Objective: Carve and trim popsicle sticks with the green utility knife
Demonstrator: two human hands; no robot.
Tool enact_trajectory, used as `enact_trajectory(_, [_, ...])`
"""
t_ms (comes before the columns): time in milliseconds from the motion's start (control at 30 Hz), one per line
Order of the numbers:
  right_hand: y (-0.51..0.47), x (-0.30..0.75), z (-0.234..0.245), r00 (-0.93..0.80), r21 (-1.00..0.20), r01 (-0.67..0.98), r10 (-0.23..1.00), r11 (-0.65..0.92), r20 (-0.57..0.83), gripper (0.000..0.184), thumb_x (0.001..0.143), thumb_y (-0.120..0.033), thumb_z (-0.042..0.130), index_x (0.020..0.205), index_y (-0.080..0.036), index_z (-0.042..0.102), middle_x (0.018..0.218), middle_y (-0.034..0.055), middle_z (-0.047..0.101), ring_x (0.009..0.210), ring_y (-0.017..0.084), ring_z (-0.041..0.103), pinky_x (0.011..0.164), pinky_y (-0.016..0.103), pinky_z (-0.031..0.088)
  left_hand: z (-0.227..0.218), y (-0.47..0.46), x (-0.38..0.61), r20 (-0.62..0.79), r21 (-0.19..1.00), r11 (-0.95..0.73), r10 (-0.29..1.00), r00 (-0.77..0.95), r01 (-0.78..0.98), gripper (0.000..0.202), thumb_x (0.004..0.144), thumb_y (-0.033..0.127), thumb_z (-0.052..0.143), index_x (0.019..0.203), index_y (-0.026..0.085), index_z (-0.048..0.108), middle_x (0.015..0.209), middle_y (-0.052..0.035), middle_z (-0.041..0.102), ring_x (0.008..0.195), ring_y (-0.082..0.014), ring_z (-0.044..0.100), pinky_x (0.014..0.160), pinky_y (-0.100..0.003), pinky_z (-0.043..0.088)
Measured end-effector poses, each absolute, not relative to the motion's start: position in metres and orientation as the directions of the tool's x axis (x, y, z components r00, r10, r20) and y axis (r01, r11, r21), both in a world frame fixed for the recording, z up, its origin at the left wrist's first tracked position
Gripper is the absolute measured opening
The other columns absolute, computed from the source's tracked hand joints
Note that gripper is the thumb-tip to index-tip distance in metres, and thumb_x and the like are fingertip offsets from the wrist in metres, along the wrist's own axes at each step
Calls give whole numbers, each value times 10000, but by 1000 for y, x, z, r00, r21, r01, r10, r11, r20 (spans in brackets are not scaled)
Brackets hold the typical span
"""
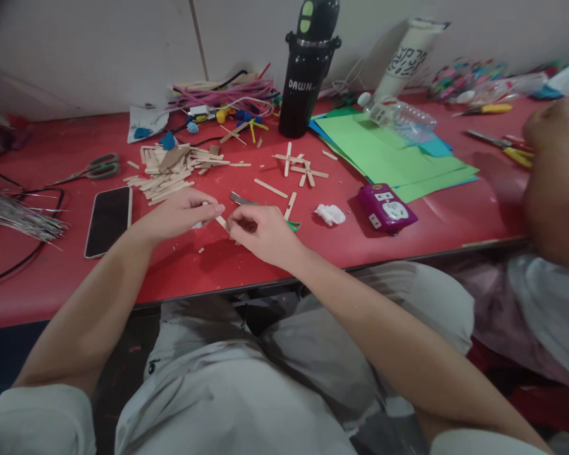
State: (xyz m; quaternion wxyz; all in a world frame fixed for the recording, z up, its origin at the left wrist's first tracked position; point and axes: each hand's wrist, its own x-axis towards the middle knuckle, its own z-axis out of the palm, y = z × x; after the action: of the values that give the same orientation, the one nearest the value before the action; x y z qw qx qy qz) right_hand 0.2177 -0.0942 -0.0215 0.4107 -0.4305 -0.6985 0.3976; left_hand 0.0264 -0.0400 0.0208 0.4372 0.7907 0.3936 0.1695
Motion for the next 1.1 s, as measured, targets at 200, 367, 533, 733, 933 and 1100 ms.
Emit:
enact_trajectory(200, [-95,220,-17,-304,-865,276,892,418,334,114,874,-253,581,923,-190,662,852,34,696,729,152,649,719,291,537,20,-39,23,-86,851,-270,774,627,450,389,830,414,559,544,164,478,490,49,389,472,-56,318,486,-237,236])
enact_trajectory(367, [-96,220,-14,-356,-788,291,826,543,437,135,892,-252,579,977,-190,663,949,59,706,839,163,662,790,299,538,19,-36,20,-67,868,-269,771,634,418,365,841,401,552,575,153,523,508,47,400,482,-53,333,490,-228,248])
enact_trajectory(533, [-95,219,-16,-348,-826,252,844,504,409,101,883,-279,625,917,-186,644,854,33,691,768,149,650,730,288,546,18,-34,20,-56,865,-283,765,641,414,377,840,413,555,572,150,525,509,47,403,486,-53,339,498,-224,261])
enact_trajectory(733, [-95,218,-14,-355,-867,227,867,443,350,101,875,-276,629,897,-178,638,832,32,685,742,143,638,699,283,531,17,-34,20,-60,869,-285,751,657,405,405,835,425,563,541,156,495,487,48,396,474,-54,333,491,-228,255])
enact_trajectory(933, [-95,219,-14,-364,-878,219,871,426,331,97,862,-268,632,878,-172,625,811,23,671,718,130,621,689,275,514,17,-33,20,-77,862,-283,748,660,421,387,834,399,568,542,155,498,485,49,412,477,-54,348,503,-230,270])
enact_trajectory(1100, [-95,220,-15,-380,-877,237,870,419,313,93,871,-268,626,852,-179,604,789,15,653,713,130,609,695,276,501,18,-35,21,-91,861,-272,749,656,430,369,828,378,567,542,153,509,486,54,419,472,-51,349,496,-232,262])
